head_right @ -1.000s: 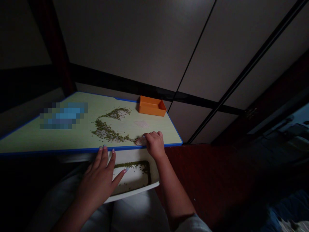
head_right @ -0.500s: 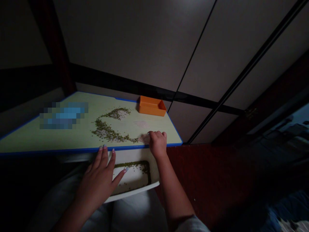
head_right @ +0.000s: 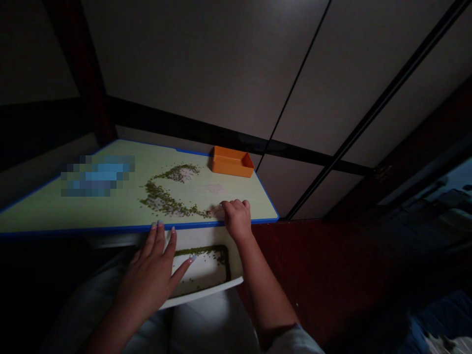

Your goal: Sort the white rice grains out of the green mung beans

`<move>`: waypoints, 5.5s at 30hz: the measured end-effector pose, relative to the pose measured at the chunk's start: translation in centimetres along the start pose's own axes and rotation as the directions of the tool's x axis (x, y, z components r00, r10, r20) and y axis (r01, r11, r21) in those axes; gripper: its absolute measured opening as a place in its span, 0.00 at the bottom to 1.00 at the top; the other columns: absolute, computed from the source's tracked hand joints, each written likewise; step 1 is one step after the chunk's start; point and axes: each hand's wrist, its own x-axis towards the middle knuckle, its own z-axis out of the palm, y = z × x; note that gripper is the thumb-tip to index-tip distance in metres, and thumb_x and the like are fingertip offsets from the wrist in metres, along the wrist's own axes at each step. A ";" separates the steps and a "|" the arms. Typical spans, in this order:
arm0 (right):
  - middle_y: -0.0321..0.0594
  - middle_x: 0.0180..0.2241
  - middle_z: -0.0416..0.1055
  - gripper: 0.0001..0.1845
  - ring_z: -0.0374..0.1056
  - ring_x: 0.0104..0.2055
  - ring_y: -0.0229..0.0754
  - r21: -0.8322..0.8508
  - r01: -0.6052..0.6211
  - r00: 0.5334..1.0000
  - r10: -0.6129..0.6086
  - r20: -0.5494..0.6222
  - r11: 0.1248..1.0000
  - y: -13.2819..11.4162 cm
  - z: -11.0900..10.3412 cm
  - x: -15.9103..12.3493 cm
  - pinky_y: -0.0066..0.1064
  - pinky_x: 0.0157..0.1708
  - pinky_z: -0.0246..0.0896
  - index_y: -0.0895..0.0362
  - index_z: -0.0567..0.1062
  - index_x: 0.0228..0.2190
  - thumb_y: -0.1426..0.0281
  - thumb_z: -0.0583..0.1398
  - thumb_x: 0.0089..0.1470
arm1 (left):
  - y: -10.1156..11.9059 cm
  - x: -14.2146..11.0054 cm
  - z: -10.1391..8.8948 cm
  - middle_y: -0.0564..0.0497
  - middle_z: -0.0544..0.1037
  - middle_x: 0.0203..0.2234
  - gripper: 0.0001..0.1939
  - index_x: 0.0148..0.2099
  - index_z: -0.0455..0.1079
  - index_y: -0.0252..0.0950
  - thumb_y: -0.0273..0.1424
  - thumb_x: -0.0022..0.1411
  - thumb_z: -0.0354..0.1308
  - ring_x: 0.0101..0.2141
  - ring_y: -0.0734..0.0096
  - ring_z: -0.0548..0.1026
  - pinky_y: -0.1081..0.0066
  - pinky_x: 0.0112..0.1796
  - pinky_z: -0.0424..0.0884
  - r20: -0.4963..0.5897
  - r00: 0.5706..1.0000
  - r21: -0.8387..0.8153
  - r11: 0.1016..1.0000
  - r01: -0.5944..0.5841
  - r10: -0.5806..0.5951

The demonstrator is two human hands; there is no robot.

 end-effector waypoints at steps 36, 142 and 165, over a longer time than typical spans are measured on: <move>0.41 0.29 0.72 0.13 0.63 0.34 0.41 0.121 0.011 1.000 -0.007 -0.028 0.993 0.6 0.0 -0.6 0.33 0.37 0.45 0.57 0.74 0.35 0.79 0.51 0.53 | -0.2 0.1 0.4 0.28 0.48 0.63 0.40 0.61 0.53 0.25 0.51 0.57 0.40 0.64 0.47 0.42 0.53 0.52 0.62 -0.012 1.000 0.012 1.000 -0.013 0.014; 0.43 0.32 0.75 0.12 0.65 0.34 0.41 -0.056 -0.253 0.966 0.249 -0.065 0.966 0.9 1.0 0.2 0.32 0.38 0.41 0.57 0.75 0.39 0.72 0.52 0.60 | -0.1 0.0 0.2 0.29 0.48 0.63 0.39 0.61 0.52 0.25 0.49 0.57 0.42 0.64 0.48 0.43 0.54 0.52 0.62 -0.024 1.000 0.006 1.000 -0.008 0.008; 0.42 0.32 0.74 0.11 0.64 0.36 0.41 -0.008 -0.187 0.982 0.187 -0.026 0.982 0.6 0.8 0.2 0.33 0.39 0.42 0.55 0.75 0.39 0.73 0.53 0.59 | -0.1 0.0 0.0 0.30 0.47 0.64 0.38 0.61 0.53 0.25 0.49 0.57 0.42 0.65 0.49 0.42 0.54 0.53 0.62 -0.021 1.000 -0.019 1.000 -0.006 0.005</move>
